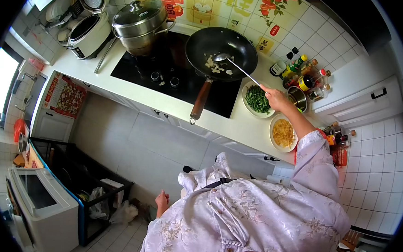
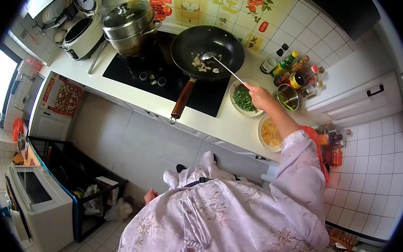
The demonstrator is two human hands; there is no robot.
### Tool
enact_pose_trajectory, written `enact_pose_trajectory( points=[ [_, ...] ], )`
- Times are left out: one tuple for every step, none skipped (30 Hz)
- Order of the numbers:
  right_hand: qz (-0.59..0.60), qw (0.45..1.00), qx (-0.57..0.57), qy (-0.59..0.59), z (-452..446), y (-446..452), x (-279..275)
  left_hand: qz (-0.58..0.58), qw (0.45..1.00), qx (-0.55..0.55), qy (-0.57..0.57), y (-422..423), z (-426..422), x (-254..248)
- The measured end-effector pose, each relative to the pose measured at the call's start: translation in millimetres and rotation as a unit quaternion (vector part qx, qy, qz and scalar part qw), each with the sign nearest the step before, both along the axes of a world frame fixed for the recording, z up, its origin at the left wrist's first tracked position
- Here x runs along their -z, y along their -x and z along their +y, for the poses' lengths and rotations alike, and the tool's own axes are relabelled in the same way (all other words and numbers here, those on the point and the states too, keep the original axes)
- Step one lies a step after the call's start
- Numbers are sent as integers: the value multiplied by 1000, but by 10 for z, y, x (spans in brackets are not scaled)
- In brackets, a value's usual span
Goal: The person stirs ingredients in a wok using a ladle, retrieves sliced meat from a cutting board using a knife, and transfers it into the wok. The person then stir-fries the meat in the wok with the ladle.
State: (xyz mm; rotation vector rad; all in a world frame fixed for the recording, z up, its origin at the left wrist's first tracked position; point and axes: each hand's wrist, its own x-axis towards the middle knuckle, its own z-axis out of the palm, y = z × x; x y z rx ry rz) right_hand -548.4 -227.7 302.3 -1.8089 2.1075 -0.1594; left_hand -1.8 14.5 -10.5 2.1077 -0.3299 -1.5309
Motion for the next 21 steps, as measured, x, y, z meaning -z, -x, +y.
enact_pose_trajectory(
  points=[
    [-11,1000,3,-4,-34,10,32,-8,1000,20,15,-21,55,74],
    [-21,1000,6,-7,-67,25,69,-16,999,40,31,-34,112,147],
    [-20,1000,7,-7,-96,34,103,-24,997,60,47,-38,156,206],
    [-22,1000,2,6,-116,38,155,-27,996,72,55,-40,165,217],
    [-24,1000,-5,19,-151,47,230,-30,994,84,63,-42,174,226],
    [-36,993,-56,101,-153,22,219,-26,996,75,51,-18,145,215],
    [-33,993,-55,104,-128,65,153,-23,996,72,47,-10,93,206],
    [-145,987,66,-7,-83,150,52,-20,997,68,43,-3,41,197],
    [-250,943,183,-118,-15,72,-200,-10,998,48,37,17,-10,181],
    [-272,931,221,-104,86,-35,-345,0,999,27,28,49,-11,171],
    [-270,930,223,-108,128,-31,-353,8,1000,8,14,40,30,140],
    [-247,935,231,-108,174,-9,-352,14,1000,-9,3,12,44,118],
    [-224,940,237,-105,190,35,-370,22,999,-27,-4,16,23,101],
    [-212,944,228,-113,188,144,-266,24,999,-25,-3,32,6,86],
    [-211,943,230,-112,197,129,-270,23,999,-30,-10,27,14,104],
    [-181,950,225,-118,204,93,-266,23,999,-36,-17,32,35,123],
    [-151,956,219,-126,210,66,-254,24,999,-34,-19,18,53,140],
    [-161,954,223,-120,210,61,-228,-3,997,64,36,-43,88,242],
    [-161,953,225,-124,220,38,-230,-15,991,115,61,-70,104,298],
    [-172,952,223,-122,220,16,-263,-28,982,163,88,-96,119,349],
    [-182,950,221,-121,218,3,-281,-6,989,128,69,-89,107,370]
  ],
)
